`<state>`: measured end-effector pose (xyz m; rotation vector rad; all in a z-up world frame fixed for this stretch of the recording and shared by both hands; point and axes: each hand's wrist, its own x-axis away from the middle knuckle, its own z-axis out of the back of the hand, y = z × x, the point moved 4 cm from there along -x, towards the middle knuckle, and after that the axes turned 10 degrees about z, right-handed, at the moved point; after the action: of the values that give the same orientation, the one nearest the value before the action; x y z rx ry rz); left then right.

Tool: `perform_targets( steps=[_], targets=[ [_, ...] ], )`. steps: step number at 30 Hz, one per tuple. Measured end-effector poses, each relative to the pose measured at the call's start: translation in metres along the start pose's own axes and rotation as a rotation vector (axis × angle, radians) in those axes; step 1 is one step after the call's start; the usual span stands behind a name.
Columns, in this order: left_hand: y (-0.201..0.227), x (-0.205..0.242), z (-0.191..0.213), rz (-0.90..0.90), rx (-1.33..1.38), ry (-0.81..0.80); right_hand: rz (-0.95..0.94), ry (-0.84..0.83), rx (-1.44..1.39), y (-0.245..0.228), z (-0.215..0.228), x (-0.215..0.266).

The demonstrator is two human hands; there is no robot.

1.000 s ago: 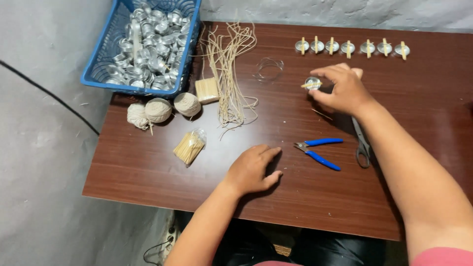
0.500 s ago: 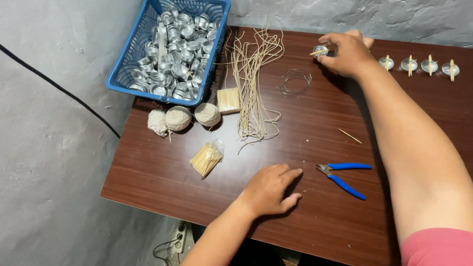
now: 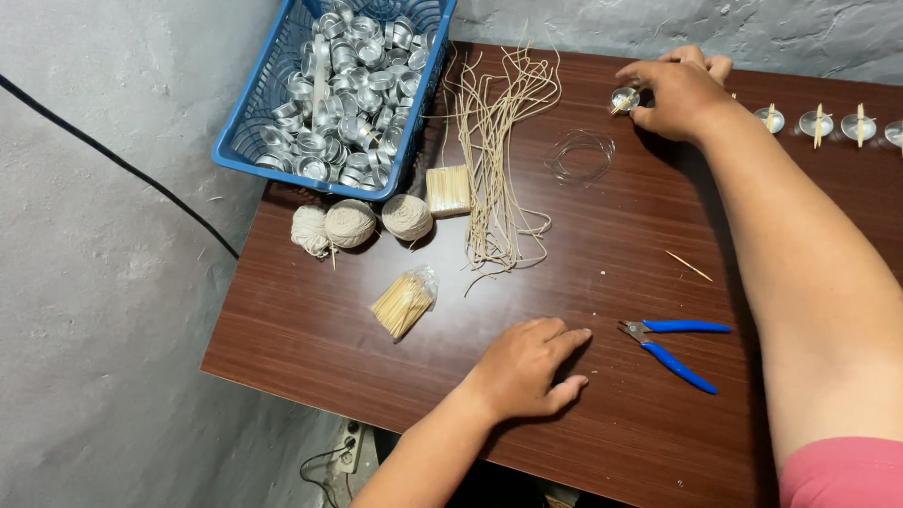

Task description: Assembling candle wicks into metal bases using pliers to crimp and scissors to trim the wicks.

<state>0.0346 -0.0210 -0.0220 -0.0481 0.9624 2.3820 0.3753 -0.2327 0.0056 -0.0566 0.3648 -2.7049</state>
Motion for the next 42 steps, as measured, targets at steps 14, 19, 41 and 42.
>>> perform_targets(
  steps=[14,19,41,42],
  targets=[
    [0.0,0.0,-0.001,0.048,0.009,-0.038,0.01,-0.033,-0.026,-0.025,0.011,0.004],
    [0.001,0.0,-0.001,0.04,0.009,-0.049,0.055,-0.027,0.019,-0.019,0.006,-0.001],
    [-0.002,-0.001,0.0,0.013,-0.004,-0.019,0.253,0.339,-0.127,-0.017,0.048,0.09],
    [-0.001,0.0,0.0,0.014,-0.01,-0.01,0.262,0.421,-0.13,-0.015,0.054,0.111]
  ],
)
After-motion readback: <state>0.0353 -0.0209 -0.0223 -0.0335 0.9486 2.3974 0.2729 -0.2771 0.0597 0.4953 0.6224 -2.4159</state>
